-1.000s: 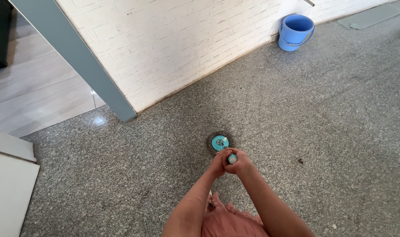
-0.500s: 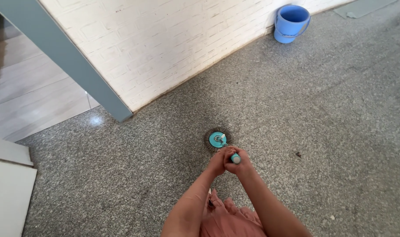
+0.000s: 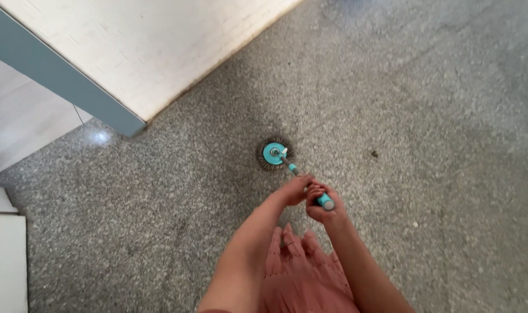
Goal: Scrub the floor with a long-handled brush.
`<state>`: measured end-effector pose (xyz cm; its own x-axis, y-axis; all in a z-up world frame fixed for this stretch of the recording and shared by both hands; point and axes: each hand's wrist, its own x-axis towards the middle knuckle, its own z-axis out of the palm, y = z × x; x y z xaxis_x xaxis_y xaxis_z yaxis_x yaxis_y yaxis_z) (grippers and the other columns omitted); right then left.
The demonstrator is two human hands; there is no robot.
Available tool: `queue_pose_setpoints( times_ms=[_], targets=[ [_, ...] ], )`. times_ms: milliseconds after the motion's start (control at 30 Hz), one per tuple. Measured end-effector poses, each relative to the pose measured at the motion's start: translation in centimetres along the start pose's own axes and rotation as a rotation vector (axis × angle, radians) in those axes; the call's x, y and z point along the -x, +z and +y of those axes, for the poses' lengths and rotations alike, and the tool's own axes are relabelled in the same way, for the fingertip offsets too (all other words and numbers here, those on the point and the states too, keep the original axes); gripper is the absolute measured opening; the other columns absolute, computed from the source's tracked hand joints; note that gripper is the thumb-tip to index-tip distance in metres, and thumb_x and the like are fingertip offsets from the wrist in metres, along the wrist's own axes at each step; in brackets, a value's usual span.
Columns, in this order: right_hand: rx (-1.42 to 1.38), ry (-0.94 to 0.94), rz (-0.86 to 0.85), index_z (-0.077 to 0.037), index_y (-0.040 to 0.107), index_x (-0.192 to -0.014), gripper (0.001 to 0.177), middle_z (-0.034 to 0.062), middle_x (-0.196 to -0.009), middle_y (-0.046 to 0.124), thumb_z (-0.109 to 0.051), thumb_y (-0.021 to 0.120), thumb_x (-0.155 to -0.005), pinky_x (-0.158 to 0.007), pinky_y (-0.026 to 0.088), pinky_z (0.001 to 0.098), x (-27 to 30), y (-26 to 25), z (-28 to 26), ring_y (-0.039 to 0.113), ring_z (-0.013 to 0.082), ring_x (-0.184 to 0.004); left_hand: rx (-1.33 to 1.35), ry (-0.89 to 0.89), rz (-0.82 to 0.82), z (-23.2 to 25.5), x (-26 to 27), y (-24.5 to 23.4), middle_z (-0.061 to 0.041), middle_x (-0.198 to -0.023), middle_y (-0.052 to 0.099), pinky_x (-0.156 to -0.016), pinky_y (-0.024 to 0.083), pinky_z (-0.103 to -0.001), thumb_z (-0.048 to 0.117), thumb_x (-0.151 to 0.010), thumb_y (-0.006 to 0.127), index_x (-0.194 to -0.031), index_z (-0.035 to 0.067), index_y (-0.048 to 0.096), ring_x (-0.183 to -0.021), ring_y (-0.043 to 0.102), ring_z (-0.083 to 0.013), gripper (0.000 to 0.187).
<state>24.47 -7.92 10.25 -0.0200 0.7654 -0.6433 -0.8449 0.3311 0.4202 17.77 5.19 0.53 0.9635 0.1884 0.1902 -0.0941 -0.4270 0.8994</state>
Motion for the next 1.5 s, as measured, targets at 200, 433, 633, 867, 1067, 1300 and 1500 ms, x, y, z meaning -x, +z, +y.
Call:
queue_pose_setpoints(
  times_ms=[200,433,633,867,1067,1300,1500],
  targets=[
    [-0.062,-0.036,0.071,-0.006,0.06,-0.081,0.015,-0.0016,-0.063,0.06,-0.009,0.062,-0.095,-0.044,0.054,0.0216,5.9,-0.7,1.6,0.058,0.0086,-0.048,1.181,-0.443,0.048,-4.7,1.2,8.4,-0.016,-0.096,0.058,-0.077,0.047,-0.042,0.024,-0.11,0.064,-0.098,-0.001,0.061,-0.087,0.053,-0.0246,0.028],
    [-0.155,-0.121,0.155,-0.003,0.057,-0.087,0.013,0.0019,-0.07,0.059,-0.011,0.06,-0.096,-0.046,0.055,0.0211,15.9,-1.7,3.9,0.059,0.0092,-0.053,0.055,-0.103,0.086,7.8,3.2,9.9,-0.014,-0.087,0.061,-0.074,0.049,-0.041,0.006,-0.087,0.067,-0.085,0.006,0.061,-0.085,0.062,-0.0308,0.007],
    [-0.193,-0.008,0.201,0.003,0.054,-0.107,0.017,0.0059,-0.08,0.059,-0.013,0.056,-0.102,-0.044,0.053,0.0205,21.6,-2.8,4.5,0.057,0.009,-0.054,0.266,-0.15,0.265,10.8,5.0,15.3,-0.012,-0.088,0.064,-0.081,0.057,-0.039,0.013,-0.089,0.067,-0.08,0.008,0.06,-0.091,0.067,-0.0299,0.012],
    [-0.088,-0.219,0.31,0.009,0.048,-0.112,0.021,0.0122,-0.089,0.059,-0.01,0.049,-0.104,-0.041,0.053,0.0161,22.8,-0.5,8.8,0.058,0.0085,-0.055,0.014,-0.082,0.288,16.3,6.5,10.7,-0.015,-0.075,0.07,-0.076,0.053,-0.045,0.018,-0.078,0.078,-0.068,0.008,0.069,-0.082,0.067,-0.0369,0.016],
    [-0.038,-0.06,0.402,0.006,0.048,-0.104,0.013,0.0081,-0.08,0.054,-0.005,0.041,-0.103,-0.041,0.054,0.0179,23.3,3.7,12.2,0.056,0.0097,-0.053,0.059,-0.164,0.359,18.7,8.8,8.5,-0.015,-0.081,0.072,-0.078,0.055,-0.046,0.019,-0.075,0.076,-0.079,0.01,0.076,-0.087,0.069,-0.0369,0.01],
    [0.062,0.196,0.501,-0.001,0.045,-0.094,0.01,0.0039,-0.075,0.051,-0.005,0.04,-0.101,-0.043,0.052,0.022,22.4,2.9,19.6,0.054,0.0098,-0.05,0.054,-0.156,0.566,19.3,17.0,5.9,-0.017,-0.082,0.07,-0.072,0.052,-0.047,0.032,-0.08,0.073,-0.082,0.005,0.073,-0.083,0.067,-0.0395,0.026],
    [0.186,0.394,0.621,0.0,0.045,-0.096,0.009,0.0022,-0.073,0.051,-0.006,0.043,-0.102,-0.043,0.051,0.0216,20.0,-0.4,25.9,0.054,0.0088,-0.05,0.062,-0.288,0.681,21.9,26.5,2.3,-0.019,-0.075,0.066,-0.063,0.048,-0.048,0.029,-0.079,0.071,-0.08,0.004,0.072,-0.073,0.064,-0.0391,0.025]
  ],
)
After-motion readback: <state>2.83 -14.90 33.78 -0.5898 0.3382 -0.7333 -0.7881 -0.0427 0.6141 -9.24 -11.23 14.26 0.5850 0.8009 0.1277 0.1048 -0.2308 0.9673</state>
